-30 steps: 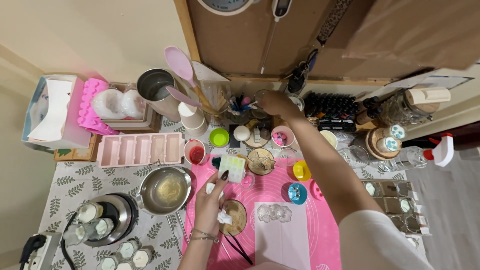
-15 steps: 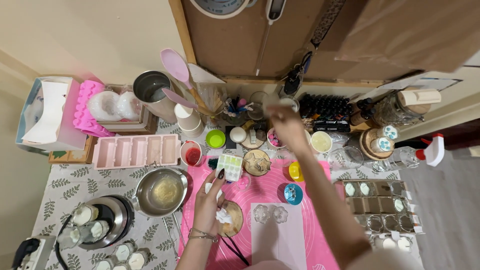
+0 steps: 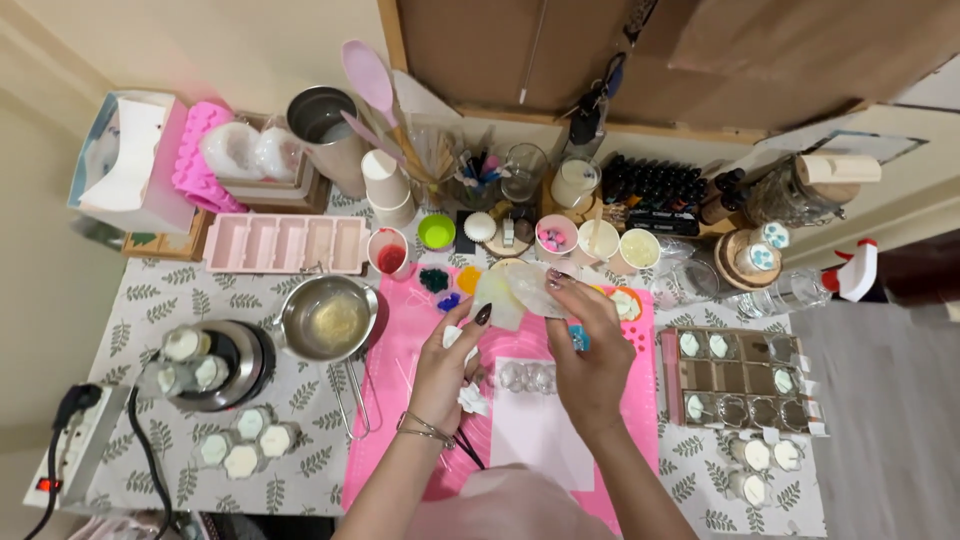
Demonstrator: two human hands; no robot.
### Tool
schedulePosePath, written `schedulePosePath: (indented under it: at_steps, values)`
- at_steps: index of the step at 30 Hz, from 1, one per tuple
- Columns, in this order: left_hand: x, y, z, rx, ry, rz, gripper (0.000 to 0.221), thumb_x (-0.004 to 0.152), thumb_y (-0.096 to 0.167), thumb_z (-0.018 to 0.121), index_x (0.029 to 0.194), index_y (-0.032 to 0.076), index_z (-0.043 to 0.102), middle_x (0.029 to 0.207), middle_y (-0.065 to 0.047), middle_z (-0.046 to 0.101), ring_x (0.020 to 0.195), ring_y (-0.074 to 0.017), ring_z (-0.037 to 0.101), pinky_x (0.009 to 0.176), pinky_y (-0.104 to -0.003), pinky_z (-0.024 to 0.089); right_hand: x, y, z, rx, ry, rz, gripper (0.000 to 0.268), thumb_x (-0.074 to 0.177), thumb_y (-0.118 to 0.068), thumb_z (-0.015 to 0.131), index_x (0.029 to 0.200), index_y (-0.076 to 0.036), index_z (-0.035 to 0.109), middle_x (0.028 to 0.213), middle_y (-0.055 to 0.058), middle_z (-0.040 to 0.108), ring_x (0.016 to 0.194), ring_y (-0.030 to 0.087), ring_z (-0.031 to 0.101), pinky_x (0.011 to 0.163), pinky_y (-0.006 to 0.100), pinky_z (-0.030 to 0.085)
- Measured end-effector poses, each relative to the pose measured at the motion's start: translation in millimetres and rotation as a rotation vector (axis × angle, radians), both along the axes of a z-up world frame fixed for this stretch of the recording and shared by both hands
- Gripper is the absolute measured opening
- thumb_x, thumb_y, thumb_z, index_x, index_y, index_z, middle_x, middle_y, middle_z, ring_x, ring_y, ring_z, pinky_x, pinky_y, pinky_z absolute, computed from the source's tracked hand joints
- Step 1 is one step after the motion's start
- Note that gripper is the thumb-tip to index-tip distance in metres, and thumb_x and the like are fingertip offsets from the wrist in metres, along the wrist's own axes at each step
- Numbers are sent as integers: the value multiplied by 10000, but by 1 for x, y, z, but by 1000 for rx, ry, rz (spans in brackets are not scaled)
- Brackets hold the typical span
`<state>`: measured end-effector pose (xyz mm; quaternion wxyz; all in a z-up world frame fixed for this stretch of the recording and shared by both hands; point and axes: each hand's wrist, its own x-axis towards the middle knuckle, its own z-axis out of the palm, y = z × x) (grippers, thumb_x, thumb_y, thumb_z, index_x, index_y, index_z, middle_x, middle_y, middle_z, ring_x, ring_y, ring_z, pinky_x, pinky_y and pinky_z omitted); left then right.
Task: Cleaning a snowflake-shaped candle mold and surrounding workspace.
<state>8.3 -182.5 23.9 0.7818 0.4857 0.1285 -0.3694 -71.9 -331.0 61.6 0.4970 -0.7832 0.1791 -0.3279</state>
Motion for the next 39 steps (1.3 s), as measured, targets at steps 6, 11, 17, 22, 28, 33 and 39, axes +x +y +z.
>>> schedulePosePath:
  at_steps: [6,11,17,22,28,33,39]
  values:
    - [-23,14,10,16,-70,-5,491,927,192,656,1405,99,597,553,77,362,474,-61,318,526,-262,397,-8,11,17,215,-75,-53,363,975,7,633,1337,35,625,1246,73,675,1142,113,644,957,249,512]
    - [-36,20,17,0,-65,13,509,925,188,658,1420,93,584,570,78,373,480,-56,313,521,-255,364,-21,11,30,366,-85,14,393,982,-20,622,1365,58,579,1173,77,697,1052,105,660,931,242,531]
    - [-45,20,28,-26,-46,23,518,917,181,665,1420,96,577,603,84,404,479,-50,302,507,-252,348,-35,1,24,654,1,31,385,945,-60,604,1310,50,553,989,84,731,809,139,691,769,261,537]
    - [-47,19,31,-69,-74,14,502,920,197,684,1401,76,607,584,92,360,464,-33,270,473,-237,294,-42,-8,11,728,-18,52,396,984,-56,619,1356,69,565,810,32,612,769,118,661,741,270,507]
    - [-47,17,31,-84,-48,13,495,928,183,672,1409,100,585,592,85,392,476,-40,292,488,-245,311,-44,-4,16,754,21,42,416,929,-26,593,1337,11,520,753,2,623,707,103,633,752,289,540]
    - [-47,19,25,-124,-67,5,501,933,204,684,1415,108,590,585,89,368,464,-27,284,475,-231,303,-50,-5,18,851,-164,23,388,985,-6,522,1371,-10,477,958,46,613,843,106,593,833,260,486]
    - [-55,20,40,-99,-115,-23,526,896,148,696,1406,76,588,684,98,498,482,-17,324,474,-225,324,-56,1,17,881,-124,204,390,944,40,442,1318,69,548,1156,120,670,1045,146,630,968,274,474]
